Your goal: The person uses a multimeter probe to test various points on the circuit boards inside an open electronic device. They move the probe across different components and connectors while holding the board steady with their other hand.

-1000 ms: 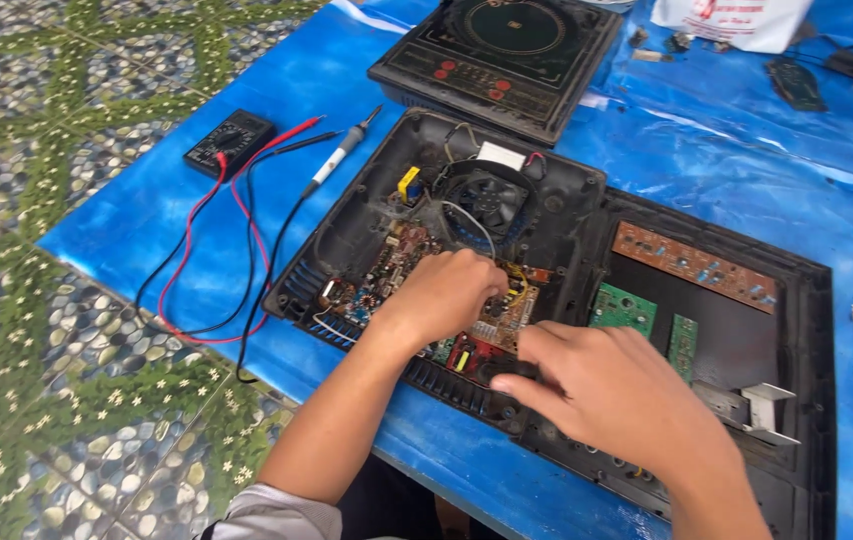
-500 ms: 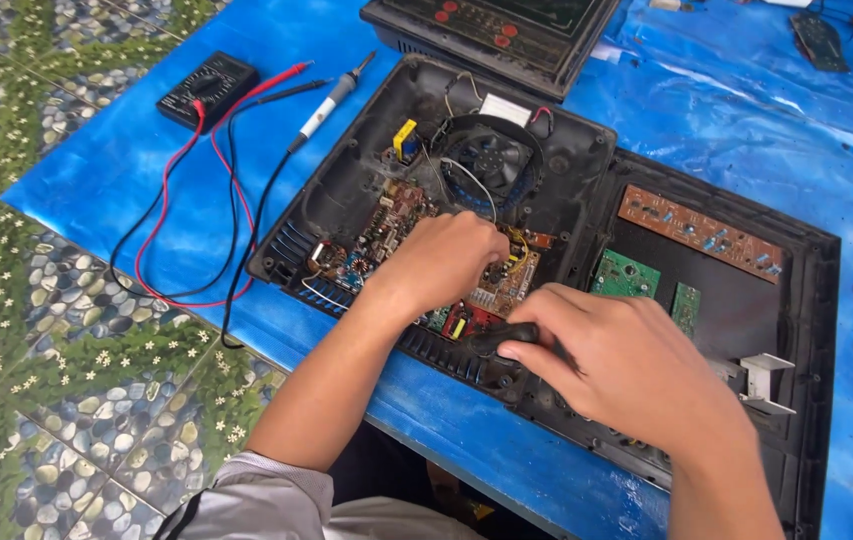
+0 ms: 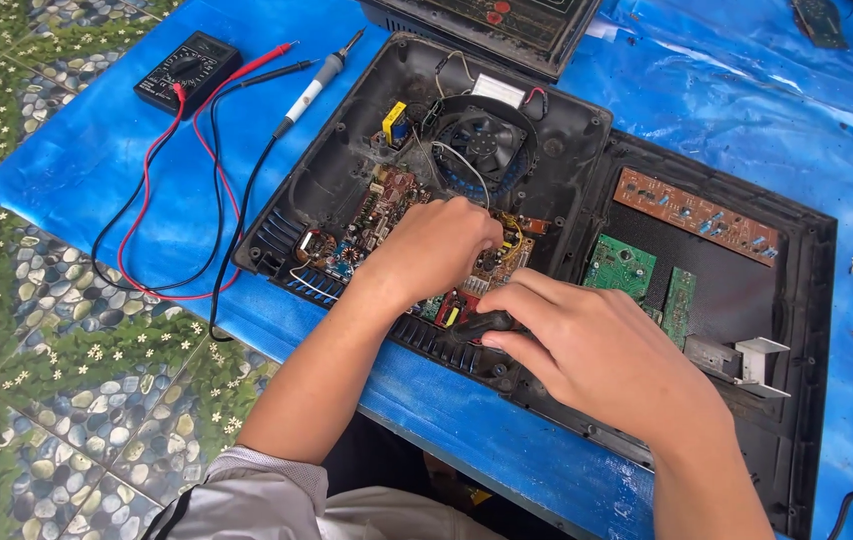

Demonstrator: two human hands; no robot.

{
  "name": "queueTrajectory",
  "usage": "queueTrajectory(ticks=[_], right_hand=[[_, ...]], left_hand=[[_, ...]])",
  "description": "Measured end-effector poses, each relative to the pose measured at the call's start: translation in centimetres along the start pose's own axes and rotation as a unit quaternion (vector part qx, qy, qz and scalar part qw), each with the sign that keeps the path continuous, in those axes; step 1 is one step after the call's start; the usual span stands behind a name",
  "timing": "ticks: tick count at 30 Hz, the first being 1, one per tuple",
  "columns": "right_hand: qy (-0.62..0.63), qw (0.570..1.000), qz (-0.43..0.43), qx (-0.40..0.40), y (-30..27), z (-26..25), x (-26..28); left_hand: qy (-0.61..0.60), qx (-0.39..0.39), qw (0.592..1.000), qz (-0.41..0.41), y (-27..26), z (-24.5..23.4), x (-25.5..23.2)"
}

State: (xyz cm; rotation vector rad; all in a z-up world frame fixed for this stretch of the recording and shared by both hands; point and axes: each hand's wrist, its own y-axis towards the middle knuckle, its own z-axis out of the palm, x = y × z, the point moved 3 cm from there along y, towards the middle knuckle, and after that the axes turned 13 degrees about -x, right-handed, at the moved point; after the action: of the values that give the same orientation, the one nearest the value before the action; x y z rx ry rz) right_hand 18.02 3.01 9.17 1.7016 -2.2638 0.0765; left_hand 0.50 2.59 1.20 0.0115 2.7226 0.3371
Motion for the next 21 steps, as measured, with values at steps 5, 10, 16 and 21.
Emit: queueTrajectory(ticks=[5,10,16,21], right_hand=[[-0.100,0.994,0.040,-0.010,-0.1,1.7,-0.6],[-0.051,0.999,-0.003,-0.014,0.1,-0.3,0.8],[-0.066,0.997,0.041,0.015,0.0,0.7,-0.1],[-0.077,0.994,-0.046,-0.070,-0.5,-0.9,1.3]], left_hand=[[-0.001,-0.013,1.000,0.009,-0.1,-0.2,-0.2],[-0.016,-0.045,0.998,0.036,-0.2,-0.9,-0.6],[0.004,0.011,1.000,-0.009,0.0,-1.4,-1.1],[-0.025,0.022,0.998,-0.046,0.0,-1.0,-0.6]])
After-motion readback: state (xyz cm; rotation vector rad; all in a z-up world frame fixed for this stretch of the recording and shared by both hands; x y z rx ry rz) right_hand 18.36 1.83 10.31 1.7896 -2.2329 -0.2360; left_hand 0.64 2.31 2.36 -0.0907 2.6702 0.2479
